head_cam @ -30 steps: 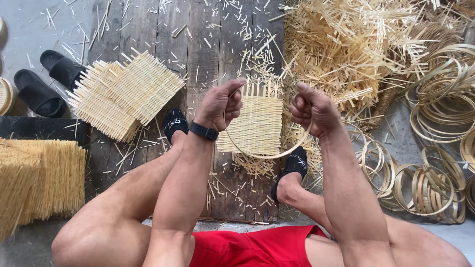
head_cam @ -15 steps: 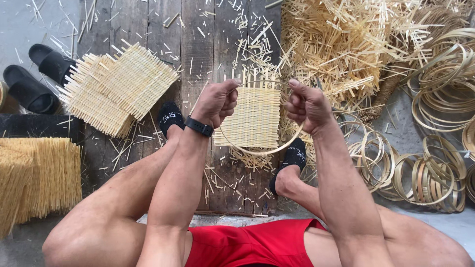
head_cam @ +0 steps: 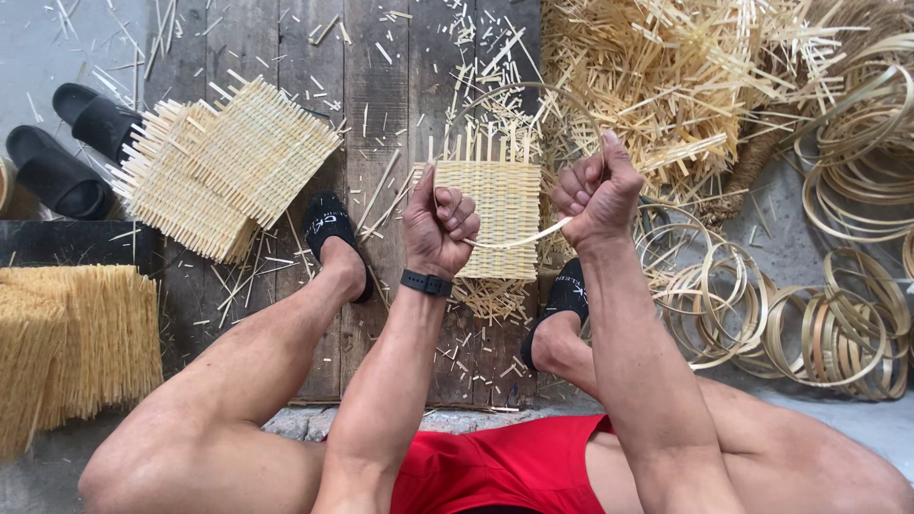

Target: The person sits on the floor and repeatedly places a bamboo mat over a circular wooden form, then uses shears to trim the excess bamboo strips flush with the form's edge. The person removes the form and sets the trimmed basket aside, repeating the process with new mats.

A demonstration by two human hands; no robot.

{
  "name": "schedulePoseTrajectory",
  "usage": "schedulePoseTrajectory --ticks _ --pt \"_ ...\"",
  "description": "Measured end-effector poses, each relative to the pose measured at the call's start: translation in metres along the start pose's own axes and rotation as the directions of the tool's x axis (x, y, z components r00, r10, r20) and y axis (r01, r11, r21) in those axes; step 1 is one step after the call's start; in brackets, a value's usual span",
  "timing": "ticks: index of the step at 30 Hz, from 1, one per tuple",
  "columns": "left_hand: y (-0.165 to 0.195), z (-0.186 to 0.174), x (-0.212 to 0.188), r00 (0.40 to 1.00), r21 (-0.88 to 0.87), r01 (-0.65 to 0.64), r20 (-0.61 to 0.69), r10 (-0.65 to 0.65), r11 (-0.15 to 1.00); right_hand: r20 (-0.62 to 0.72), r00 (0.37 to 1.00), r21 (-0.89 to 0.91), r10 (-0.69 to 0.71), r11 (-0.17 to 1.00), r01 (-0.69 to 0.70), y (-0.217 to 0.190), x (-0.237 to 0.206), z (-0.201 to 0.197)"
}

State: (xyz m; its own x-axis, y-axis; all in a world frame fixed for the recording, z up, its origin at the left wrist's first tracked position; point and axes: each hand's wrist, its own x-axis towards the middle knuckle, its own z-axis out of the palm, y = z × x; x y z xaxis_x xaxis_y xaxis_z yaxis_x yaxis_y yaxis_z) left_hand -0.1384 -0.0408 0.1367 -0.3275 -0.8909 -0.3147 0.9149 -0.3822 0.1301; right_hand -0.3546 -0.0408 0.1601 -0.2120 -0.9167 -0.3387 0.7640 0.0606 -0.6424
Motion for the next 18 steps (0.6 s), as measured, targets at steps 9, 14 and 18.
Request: schedulePoseTrajectory --ticks 9,14,18 --pt "0.021 -0.016 0.002 0.972 0.148 -0.056 -0.217 0.088 0.987 0.012 0.999 -0.325 0.039 0.945 -0.033 -0.003 -0.003 -0.013" --pt "0.028 -0.048 0.016 0.947 0.314 -0.143 -0.233 0.222 0.939 0.026 1.000 -0.467 0.018 0.884 -0.003 0.015 0.008 -0.036" --pt "0.019 -0.095 0.025 0.903 0.364 -0.165 -0.319 0.289 0.917 -0.061 0.997 -0.726 -0.043 0.688 -0.015 0.049 0.021 -0.061"
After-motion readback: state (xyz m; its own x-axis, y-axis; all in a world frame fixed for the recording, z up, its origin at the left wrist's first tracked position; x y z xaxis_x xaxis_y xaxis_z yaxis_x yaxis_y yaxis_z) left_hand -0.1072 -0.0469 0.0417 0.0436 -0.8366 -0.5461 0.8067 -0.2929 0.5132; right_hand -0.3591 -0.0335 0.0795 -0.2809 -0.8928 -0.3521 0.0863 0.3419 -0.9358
